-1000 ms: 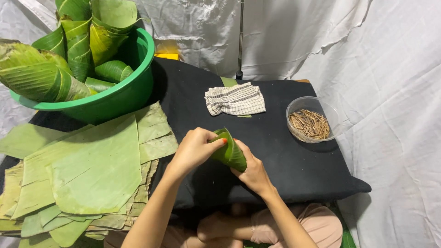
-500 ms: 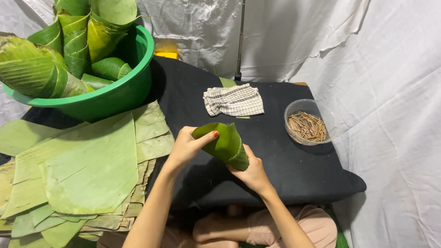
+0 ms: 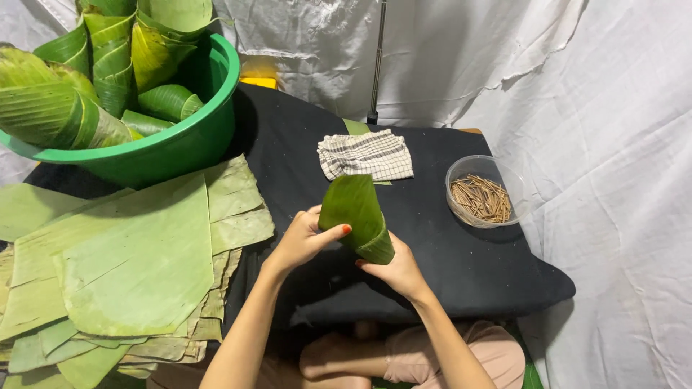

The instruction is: Folding banana leaves into cones and securing them with small wooden sticks.

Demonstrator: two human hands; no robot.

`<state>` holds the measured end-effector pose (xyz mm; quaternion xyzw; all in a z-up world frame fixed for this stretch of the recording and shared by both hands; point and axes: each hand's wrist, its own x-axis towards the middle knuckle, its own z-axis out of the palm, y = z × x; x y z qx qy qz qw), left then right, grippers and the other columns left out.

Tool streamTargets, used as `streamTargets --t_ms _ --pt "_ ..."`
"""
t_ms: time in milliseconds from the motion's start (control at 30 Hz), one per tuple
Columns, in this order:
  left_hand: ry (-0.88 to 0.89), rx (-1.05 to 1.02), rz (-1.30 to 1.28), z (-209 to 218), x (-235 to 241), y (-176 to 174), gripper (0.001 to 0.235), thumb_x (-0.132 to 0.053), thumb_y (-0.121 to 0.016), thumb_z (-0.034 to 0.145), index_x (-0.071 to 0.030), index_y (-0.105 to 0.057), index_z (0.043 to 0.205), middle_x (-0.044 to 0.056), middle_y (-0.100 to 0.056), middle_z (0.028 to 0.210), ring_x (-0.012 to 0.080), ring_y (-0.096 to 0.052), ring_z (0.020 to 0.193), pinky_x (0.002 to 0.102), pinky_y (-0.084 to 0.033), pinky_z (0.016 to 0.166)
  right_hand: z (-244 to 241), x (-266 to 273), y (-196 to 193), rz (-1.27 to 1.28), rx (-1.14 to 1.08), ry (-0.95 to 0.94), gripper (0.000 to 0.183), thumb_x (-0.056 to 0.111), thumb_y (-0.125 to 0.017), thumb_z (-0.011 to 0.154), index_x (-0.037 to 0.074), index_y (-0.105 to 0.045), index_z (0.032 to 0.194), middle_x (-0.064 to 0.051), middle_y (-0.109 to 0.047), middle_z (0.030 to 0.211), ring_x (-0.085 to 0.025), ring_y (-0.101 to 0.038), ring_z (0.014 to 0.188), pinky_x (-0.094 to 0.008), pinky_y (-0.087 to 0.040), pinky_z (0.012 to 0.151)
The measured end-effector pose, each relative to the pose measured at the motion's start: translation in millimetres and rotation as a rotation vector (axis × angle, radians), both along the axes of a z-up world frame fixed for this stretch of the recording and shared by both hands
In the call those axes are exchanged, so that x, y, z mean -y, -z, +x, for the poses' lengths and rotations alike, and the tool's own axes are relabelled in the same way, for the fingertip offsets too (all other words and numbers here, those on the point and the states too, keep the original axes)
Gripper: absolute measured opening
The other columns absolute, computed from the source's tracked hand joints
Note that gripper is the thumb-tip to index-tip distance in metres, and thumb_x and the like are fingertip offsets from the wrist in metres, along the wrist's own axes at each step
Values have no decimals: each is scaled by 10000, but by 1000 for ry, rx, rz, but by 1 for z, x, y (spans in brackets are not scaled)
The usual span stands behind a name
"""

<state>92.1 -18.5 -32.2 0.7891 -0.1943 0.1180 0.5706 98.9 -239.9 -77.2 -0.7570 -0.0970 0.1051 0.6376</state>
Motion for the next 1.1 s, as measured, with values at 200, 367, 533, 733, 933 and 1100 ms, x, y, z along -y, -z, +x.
streamTargets --t_ms 200,367,533,733,933,1100 --pt "-126 -159 61 -9 18 -34 378 -304 -718 921 -77 -736 619 43 -622 476 114 -543 528 322 -496 569 -5 -3 -7 -160 34 135 541 250 -892 665 158 -684 1155 -157 -785 1011 -334 -738 1003 -488 -576 806" --pt "-93 -139 20 -16 21 -46 288 -264 -826 805 -84 -701 618 33 -622 514 115 -580 573 273 -479 563 0 -4 -11 -150 -12 112 529 223 -903 645 164 -688 1124 -135 -786 1007 -293 -732 1010 -462 -576 834" --pt "-59 -110 -2 -17 18 -29 276 -184 -956 626 -22 -775 758 103 -788 706 218 -762 713 303 -570 708 8 3 -1 -133 -32 4 575 164 -901 612 160 -688 1146 -165 -774 1041 -358 -712 1049 -490 -561 857" --pt "-117 -292 -100 -10 13 -5 310 -95 -935 633 30 -750 848 138 -795 770 203 -740 745 345 -576 659 7 3 -4 -204 -27 -46 707 212 -931 604 219 -650 1253 -171 -758 1103 -370 -699 1099 -502 -549 871" --pt "-279 -473 -394 -4 1 46 536 -58 -938 661 -10 -700 1139 110 -766 1015 206 -685 920 385 -581 834 10 12 5 321 -117 -125 736 185 -810 800 67 -489 1452 -250 -717 1162 -255 -739 818 -262 -625 550" --pt "-384 -513 -481 -5 4 57 561 -100 -942 696 -41 -658 1176 88 -739 1027 188 -695 928 358 -598 821 13 12 19 422 -141 108 396 70 -673 920 -70 -649 1290 -301 -712 1149 -329 -763 904 -359 -651 781"
